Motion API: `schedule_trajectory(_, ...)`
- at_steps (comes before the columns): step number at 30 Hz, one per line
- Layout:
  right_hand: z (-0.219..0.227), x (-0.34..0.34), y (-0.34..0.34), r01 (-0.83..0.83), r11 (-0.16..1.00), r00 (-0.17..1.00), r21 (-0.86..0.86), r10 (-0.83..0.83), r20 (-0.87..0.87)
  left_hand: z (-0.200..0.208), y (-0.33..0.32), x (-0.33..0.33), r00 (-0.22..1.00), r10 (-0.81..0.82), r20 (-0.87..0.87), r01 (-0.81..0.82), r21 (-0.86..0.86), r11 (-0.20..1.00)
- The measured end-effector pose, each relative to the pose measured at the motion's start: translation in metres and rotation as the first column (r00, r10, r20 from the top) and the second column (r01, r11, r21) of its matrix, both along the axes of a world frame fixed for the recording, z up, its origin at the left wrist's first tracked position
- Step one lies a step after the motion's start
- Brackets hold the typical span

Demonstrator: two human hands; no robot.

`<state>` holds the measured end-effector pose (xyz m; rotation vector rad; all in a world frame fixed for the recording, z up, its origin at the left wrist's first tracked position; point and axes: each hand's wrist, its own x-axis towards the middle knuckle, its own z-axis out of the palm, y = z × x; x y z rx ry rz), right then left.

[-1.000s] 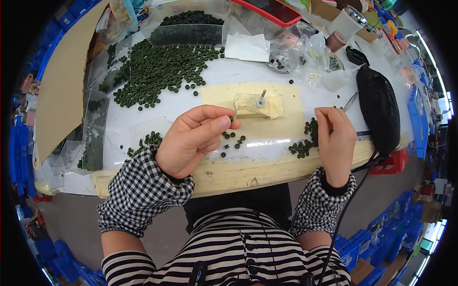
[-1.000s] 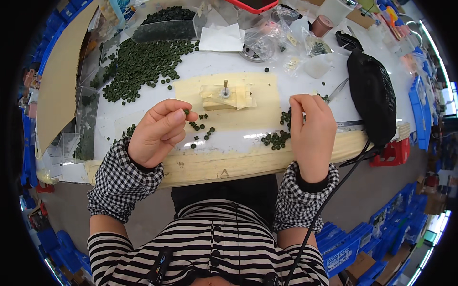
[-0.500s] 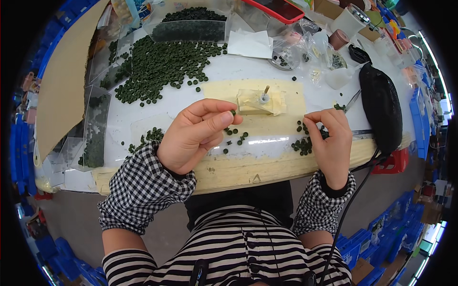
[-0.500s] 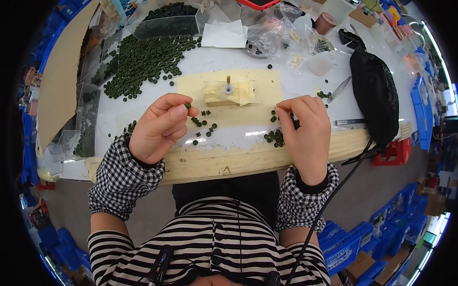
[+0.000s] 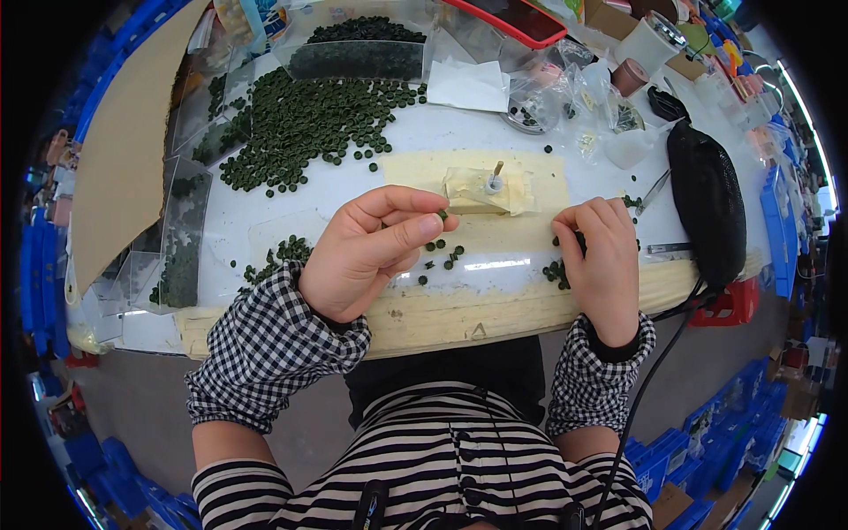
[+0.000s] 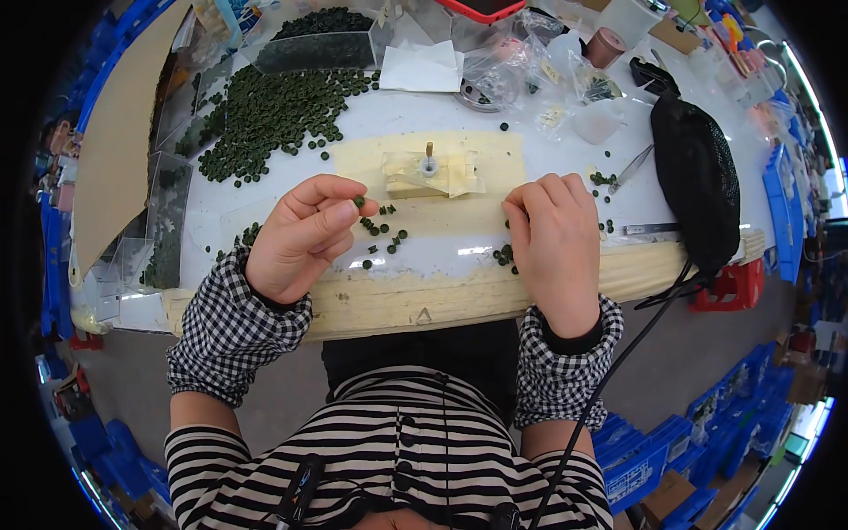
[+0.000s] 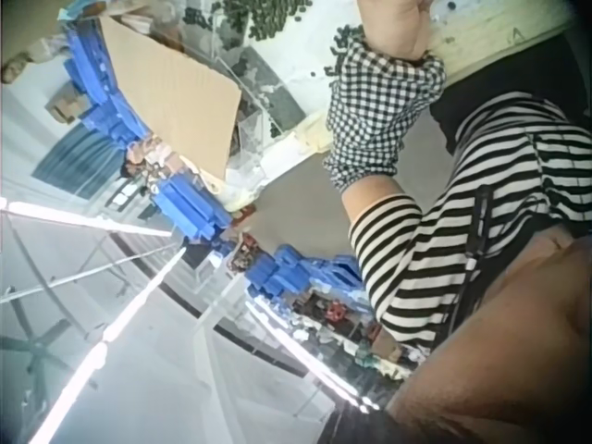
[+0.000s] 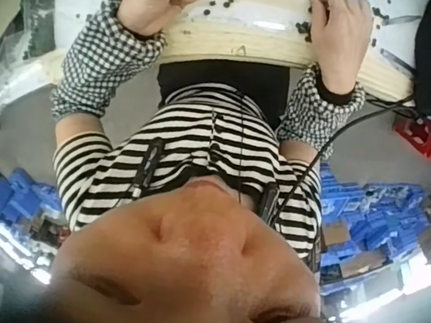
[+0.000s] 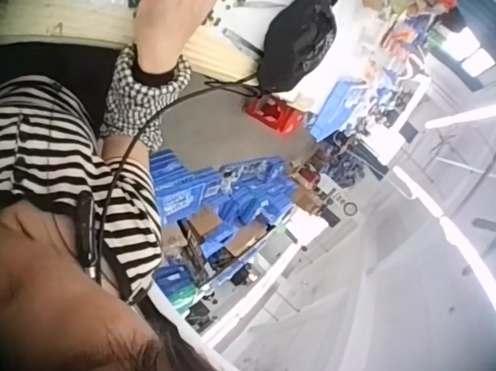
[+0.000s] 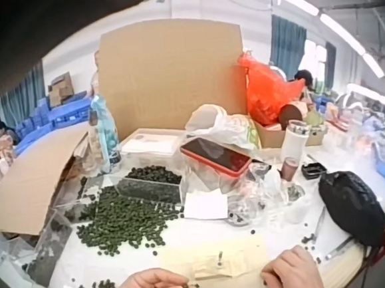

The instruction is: Assembling or sorting small green components by placing them into a yellow jig.

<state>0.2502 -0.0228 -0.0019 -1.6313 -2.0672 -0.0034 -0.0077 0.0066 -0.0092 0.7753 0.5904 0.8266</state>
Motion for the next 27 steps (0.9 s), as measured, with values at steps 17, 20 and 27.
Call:
schedule_trajectory(17, -0.002, -0.068, -0.011, -0.354, 0.933, 0.355, -0.064, 0.07, -0.932, 0.008, -0.009, 0.005, 0.952, 0.105, -0.286, -0.032, 0.247, 0.968)
schedule_trajectory(20, -0.006, -0.072, -0.011, -0.376, 0.923, 0.28, -0.08, 0.031, -0.96, 0.007, -0.01, 0.005, 0.96, 0.124, -0.251, -0.062, 0.243, 0.968)
schedule_trajectory(27, -0.008, -0.077, -0.012, -0.366, 0.929, 0.239, -0.05, 0.041, -0.97, 0.008, -0.011, 0.004, 0.953, 0.134, -0.271, -0.061, 0.263, 0.963)
